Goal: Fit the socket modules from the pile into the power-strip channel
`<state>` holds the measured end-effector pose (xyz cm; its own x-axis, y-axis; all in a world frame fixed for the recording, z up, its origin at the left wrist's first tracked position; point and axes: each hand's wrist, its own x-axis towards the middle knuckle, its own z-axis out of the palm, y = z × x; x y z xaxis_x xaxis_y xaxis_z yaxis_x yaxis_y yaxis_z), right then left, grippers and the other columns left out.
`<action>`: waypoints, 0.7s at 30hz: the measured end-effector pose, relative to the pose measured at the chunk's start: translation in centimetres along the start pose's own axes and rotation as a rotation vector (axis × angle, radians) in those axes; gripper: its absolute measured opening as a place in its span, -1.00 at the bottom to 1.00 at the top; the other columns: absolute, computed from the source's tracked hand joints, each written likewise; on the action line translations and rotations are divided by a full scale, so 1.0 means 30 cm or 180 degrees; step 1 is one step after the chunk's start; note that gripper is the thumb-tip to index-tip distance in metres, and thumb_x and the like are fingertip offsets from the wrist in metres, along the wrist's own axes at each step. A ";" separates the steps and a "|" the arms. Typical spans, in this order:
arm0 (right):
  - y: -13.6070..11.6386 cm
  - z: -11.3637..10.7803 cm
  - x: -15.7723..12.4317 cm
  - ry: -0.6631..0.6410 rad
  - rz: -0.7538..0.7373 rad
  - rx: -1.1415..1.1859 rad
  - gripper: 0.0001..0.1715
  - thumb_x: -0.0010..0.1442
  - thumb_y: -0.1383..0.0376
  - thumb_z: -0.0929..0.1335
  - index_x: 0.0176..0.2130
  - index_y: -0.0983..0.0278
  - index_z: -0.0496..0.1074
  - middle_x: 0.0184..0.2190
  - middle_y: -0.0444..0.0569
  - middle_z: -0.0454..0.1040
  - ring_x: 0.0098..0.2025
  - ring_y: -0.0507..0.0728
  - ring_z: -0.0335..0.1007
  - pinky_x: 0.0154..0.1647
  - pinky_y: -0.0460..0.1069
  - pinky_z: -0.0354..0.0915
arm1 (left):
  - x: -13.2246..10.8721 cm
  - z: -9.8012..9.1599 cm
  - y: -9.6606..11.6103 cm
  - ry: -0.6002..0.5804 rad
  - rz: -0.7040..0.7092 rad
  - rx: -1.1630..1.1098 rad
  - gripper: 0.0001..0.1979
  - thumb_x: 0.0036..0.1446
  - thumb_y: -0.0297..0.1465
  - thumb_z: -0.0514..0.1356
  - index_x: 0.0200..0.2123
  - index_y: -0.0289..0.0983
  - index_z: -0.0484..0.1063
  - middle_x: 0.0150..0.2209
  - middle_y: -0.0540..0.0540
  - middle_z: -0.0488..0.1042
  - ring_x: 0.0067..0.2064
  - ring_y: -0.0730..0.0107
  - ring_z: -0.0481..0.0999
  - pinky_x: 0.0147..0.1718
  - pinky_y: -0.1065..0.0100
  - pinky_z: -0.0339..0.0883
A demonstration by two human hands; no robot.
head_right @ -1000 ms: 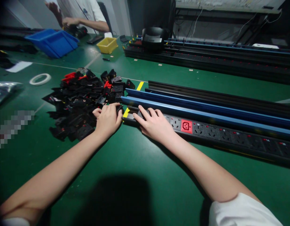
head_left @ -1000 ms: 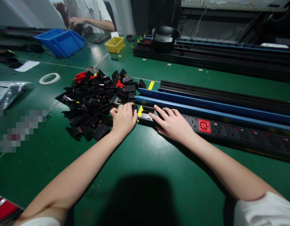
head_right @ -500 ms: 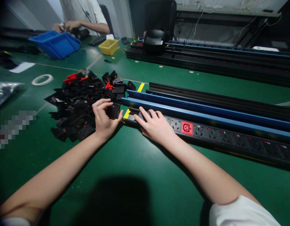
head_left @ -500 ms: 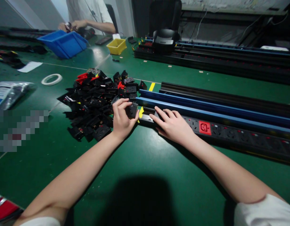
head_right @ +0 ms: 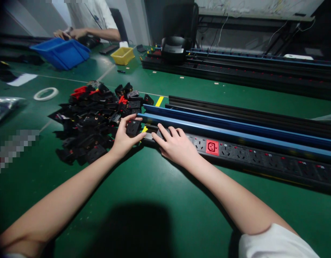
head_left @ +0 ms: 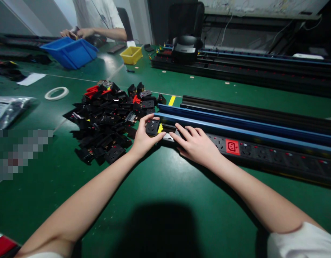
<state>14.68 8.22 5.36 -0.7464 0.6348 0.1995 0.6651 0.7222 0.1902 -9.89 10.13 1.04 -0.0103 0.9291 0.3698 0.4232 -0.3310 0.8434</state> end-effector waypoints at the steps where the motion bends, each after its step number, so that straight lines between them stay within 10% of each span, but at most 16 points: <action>1: 0.000 0.001 0.000 0.0002 -0.0003 -0.0007 -0.33 0.41 0.22 0.29 0.43 0.19 0.18 0.47 0.22 0.13 0.22 0.43 0.34 0.07 0.23 0.29 | 0.003 0.000 -0.007 -0.0043 -0.0089 -0.0165 -0.33 0.14 -0.11 0.33 0.23 -0.21 0.23 0.13 -0.25 0.49 0.11 0.15 0.53 0.12 0.12 0.41; 21: -0.003 0.002 0.001 -0.0033 0.0003 0.0049 -0.35 0.42 0.22 0.28 0.42 0.19 0.20 0.47 0.24 0.11 0.22 0.45 0.34 0.07 0.25 0.28 | 0.035 0.046 0.015 0.0266 -0.0903 -0.0492 -0.75 0.27 -0.19 0.19 -0.12 -0.21 0.52 -0.11 -0.11 0.58 -0.06 0.26 0.53 -0.02 0.25 0.39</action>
<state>14.60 8.21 5.30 -0.7460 0.6384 0.1898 0.6655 0.7256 0.1751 -8.46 11.17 1.27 -0.1848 0.9732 0.1371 0.2505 -0.0882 0.9641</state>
